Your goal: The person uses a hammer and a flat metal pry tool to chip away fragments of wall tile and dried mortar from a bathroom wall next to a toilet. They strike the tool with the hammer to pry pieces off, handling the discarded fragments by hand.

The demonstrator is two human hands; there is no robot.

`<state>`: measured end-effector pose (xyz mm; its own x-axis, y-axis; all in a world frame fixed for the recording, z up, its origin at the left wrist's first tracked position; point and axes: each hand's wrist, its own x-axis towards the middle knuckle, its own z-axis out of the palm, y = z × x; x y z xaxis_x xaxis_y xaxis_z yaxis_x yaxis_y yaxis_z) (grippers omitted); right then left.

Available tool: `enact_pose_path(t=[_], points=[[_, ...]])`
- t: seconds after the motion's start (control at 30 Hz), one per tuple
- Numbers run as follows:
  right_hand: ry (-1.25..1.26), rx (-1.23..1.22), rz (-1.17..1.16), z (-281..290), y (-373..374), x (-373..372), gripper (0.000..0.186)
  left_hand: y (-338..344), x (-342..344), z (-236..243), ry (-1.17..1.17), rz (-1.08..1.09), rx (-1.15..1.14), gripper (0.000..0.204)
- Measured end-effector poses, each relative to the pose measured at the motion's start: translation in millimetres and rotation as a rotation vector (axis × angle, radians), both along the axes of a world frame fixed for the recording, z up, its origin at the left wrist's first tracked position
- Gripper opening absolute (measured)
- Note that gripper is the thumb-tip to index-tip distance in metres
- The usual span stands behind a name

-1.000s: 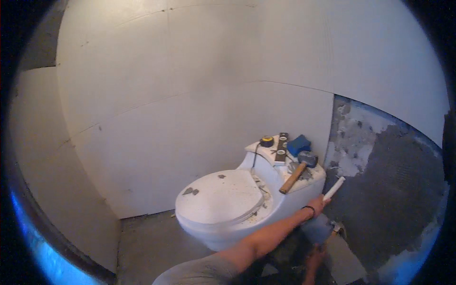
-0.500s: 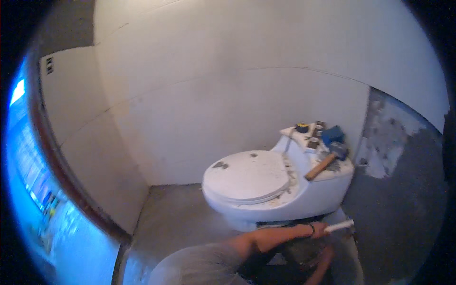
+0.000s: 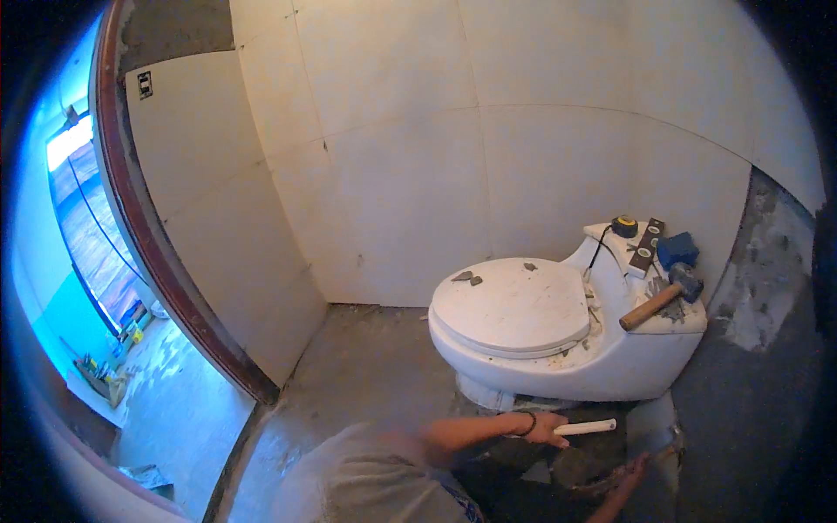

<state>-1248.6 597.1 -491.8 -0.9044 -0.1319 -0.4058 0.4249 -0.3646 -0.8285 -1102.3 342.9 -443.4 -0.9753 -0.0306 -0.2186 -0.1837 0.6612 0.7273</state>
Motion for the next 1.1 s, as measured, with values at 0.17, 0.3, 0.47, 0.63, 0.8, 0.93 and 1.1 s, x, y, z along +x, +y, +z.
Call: enact_pose_path(t=[0.17,0.3,0.47,0.63,0.8,0.93,1.1], points=[[0.034,-0.004,0.005,-3.6,-1.1,-4.0,0.049,-5.8,-6.7,-10.0,-0.044,-0.002,0.023,0.055],[0.079,0.020,-0.023,-29.3,5.2,-17.1,0.048,1.2,-3.3,22.7,-0.149,0.011,0.145,0.051],[0.064,-0.020,-0.033,-30.9,5.7,-22.0,0.047,-5.9,-2.2,15.1,-0.147,0.018,0.140,0.047],[0.151,0.002,0.013,-13.5,6.0,-11.0,0.044,-8.5,-8.8,-2.6,-0.126,0.009,0.130,0.049],[0.061,0.092,-0.015,-27.6,13.4,-18.4,0.036,-12.3,-16.7,-32.2,-0.012,-0.016,0.098,0.049],[-0.026,0.045,0.040,-26.6,10.0,-15.8,0.034,-9.3,-11.2,-16.8,-0.034,0.009,0.045,0.046],[0.033,0.032,0.095,-58.5,31.8,-40.2,0.032,-1.3,-12.9,-2.3,-0.076,-0.015,0.042,0.050]])
